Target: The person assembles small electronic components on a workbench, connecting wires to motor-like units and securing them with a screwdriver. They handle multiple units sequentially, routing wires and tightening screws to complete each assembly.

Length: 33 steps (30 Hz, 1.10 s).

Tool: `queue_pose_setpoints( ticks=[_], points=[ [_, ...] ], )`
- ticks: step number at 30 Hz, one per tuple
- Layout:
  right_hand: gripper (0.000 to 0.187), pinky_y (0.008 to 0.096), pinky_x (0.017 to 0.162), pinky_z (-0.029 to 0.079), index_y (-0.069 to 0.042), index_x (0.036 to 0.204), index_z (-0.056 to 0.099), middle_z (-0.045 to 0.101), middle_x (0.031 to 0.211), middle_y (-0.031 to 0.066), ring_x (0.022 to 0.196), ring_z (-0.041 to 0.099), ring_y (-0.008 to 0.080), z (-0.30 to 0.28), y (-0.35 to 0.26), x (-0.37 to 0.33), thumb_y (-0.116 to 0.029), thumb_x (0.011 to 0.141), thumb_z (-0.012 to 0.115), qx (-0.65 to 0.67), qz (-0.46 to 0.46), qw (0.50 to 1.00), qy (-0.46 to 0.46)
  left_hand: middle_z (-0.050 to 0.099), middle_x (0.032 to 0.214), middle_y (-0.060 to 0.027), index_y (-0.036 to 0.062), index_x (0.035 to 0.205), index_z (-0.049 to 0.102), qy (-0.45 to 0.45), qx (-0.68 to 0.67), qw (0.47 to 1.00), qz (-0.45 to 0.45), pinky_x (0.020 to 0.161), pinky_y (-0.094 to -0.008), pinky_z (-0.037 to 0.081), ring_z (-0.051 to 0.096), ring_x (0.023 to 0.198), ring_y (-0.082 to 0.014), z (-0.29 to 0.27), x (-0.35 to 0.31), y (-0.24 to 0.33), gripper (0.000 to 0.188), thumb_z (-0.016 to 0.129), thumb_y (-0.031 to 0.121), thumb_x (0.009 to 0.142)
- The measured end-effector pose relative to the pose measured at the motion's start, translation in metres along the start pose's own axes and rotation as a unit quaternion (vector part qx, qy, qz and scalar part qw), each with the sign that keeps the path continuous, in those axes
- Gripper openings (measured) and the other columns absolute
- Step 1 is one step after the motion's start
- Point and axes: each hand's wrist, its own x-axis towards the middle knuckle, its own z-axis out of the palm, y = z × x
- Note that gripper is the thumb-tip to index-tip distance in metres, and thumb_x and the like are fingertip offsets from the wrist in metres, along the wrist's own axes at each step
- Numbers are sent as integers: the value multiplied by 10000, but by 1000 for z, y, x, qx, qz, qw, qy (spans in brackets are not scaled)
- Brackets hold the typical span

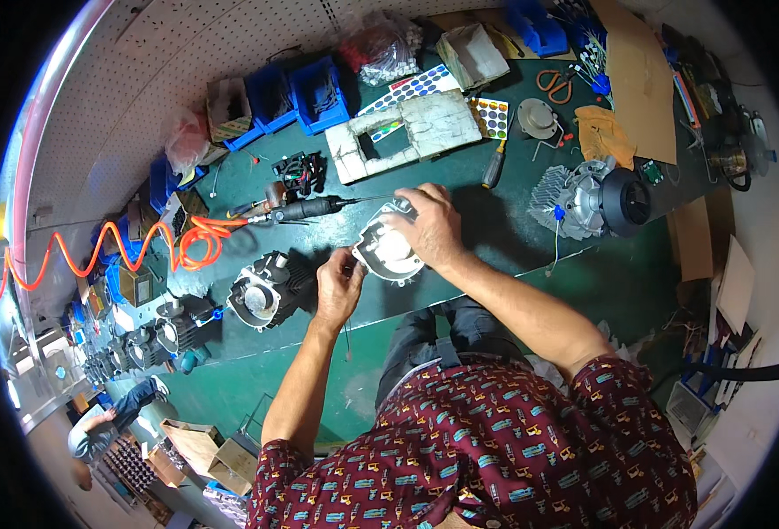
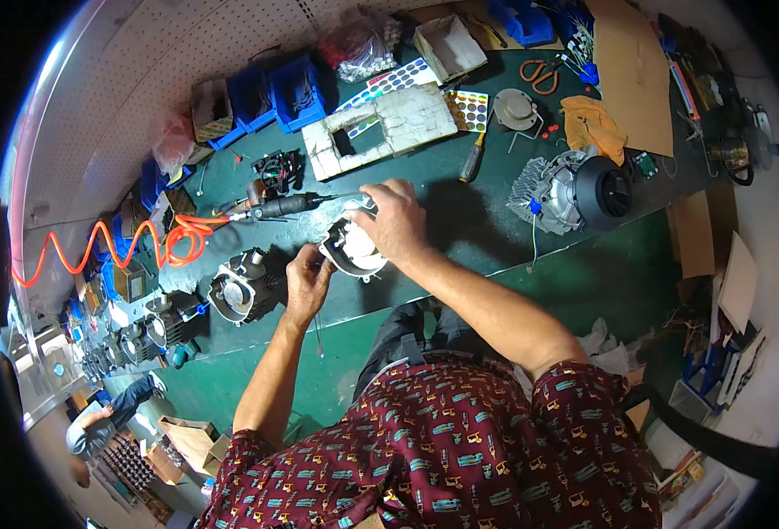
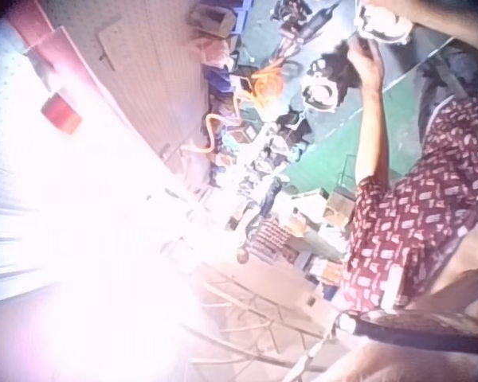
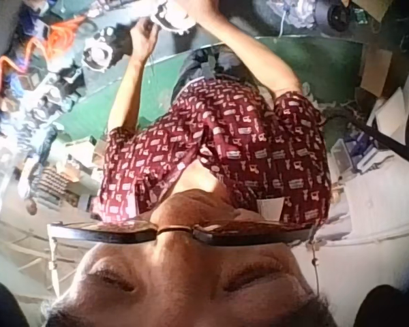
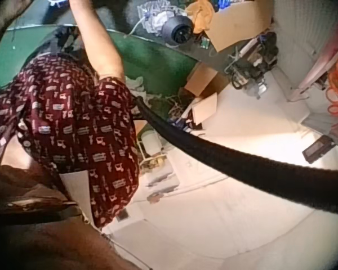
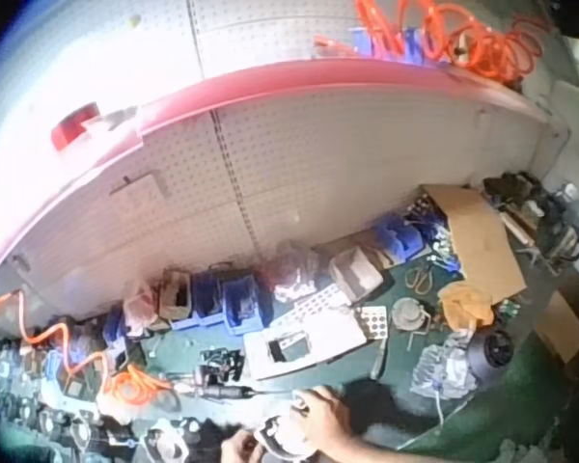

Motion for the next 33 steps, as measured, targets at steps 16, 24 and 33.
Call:
queue_pose_setpoints(
  ticks=[16,24,33],
  points=[
    [408,355,785,543,28,1095,749,712,968,163,878,689,267,-16,32,1,-202,790,893,71,22,997,-7,714,921,-158,-12,1223,669,21,-11,993,119,701,-369,550,677,763,-229,16,7,25,321,718,38,910],
    [410,351,831,532,26,1111,746,713,989,149,916,680,250,-17,34,1,-225,816,881,38,-12,999,-21,690,880,-217,-18,1201,666,53,47,993,99,694,-378,548,687,730,-290,25,5,30,321,721,48,892],
    [425,316,846,520,19,1130,748,714,1018,119,930,662,198,-18,29,0,-261,837,876,34,15,998,-51,718,867,-73,-64,1271,645,-40,-147,988,-7,682,-306,553,676,753,-131,14,1,16,317,627,76,987]
  ],
)
